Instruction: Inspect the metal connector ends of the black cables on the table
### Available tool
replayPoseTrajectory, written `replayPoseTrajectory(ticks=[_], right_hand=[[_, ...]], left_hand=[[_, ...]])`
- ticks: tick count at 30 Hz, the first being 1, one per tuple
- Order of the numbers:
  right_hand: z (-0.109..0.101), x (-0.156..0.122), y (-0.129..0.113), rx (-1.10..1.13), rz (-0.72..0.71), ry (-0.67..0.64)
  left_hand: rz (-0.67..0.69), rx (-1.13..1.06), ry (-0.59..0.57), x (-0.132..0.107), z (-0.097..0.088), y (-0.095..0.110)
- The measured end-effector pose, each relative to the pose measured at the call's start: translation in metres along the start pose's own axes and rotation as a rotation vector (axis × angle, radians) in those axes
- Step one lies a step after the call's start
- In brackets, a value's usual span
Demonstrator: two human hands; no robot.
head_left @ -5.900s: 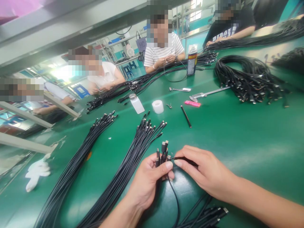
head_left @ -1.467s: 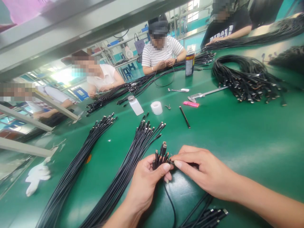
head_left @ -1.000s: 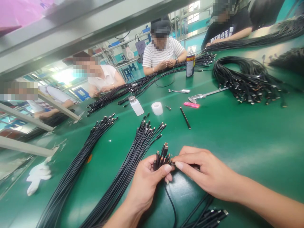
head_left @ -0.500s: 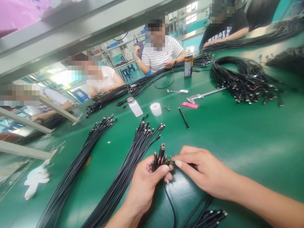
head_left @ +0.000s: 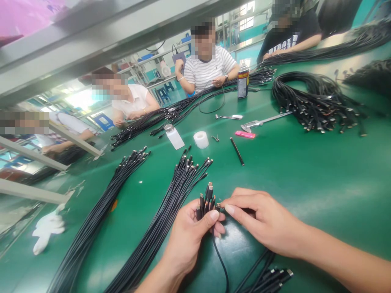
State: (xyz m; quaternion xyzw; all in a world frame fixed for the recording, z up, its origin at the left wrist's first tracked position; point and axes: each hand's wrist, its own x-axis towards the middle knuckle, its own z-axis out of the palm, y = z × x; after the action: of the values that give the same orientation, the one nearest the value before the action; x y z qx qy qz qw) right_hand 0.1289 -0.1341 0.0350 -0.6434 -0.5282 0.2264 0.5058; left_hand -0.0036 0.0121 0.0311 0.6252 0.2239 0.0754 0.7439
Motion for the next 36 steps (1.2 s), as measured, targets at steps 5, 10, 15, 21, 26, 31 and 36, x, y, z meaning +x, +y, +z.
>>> replayPoseTrajectory(ticks=[5, 10, 15, 21, 26, 31, 36], right_hand=[[-0.0009, 0.0004, -0.0021, 0.021, 0.0, -0.016], [-0.0005, 0.0005, -0.0016, 0.015, 0.0, -0.016], [0.0, 0.0004, -0.0027, 0.013, 0.004, -0.015], [0.0009, 0.0002, -0.0003, 0.001, 0.019, 0.042], [0.001, 0.0007, -0.0015, 0.017, 0.005, 0.016], [0.0018, 0.0015, -0.002, 0.025, 0.003, 0.007], [0.0023, 0.0013, -0.0017, 0.01, 0.005, 0.008]], left_hand=[[-0.003, 0.0, -0.005, 0.0009, 0.0014, 0.0007], [0.001, 0.008, -0.003, 0.0006, 0.0018, 0.0009], [0.006, 0.03, -0.001, 0.0005, 0.0, -0.0014], [-0.013, 0.019, 0.012, 0.0001, 0.0007, -0.0004], [-0.022, 0.02, 0.016, -0.0008, 0.0016, 0.001], [-0.023, 0.02, 0.005, -0.0008, 0.0022, 0.0018], [-0.015, 0.01, 0.006, -0.0004, 0.0032, 0.0022]])
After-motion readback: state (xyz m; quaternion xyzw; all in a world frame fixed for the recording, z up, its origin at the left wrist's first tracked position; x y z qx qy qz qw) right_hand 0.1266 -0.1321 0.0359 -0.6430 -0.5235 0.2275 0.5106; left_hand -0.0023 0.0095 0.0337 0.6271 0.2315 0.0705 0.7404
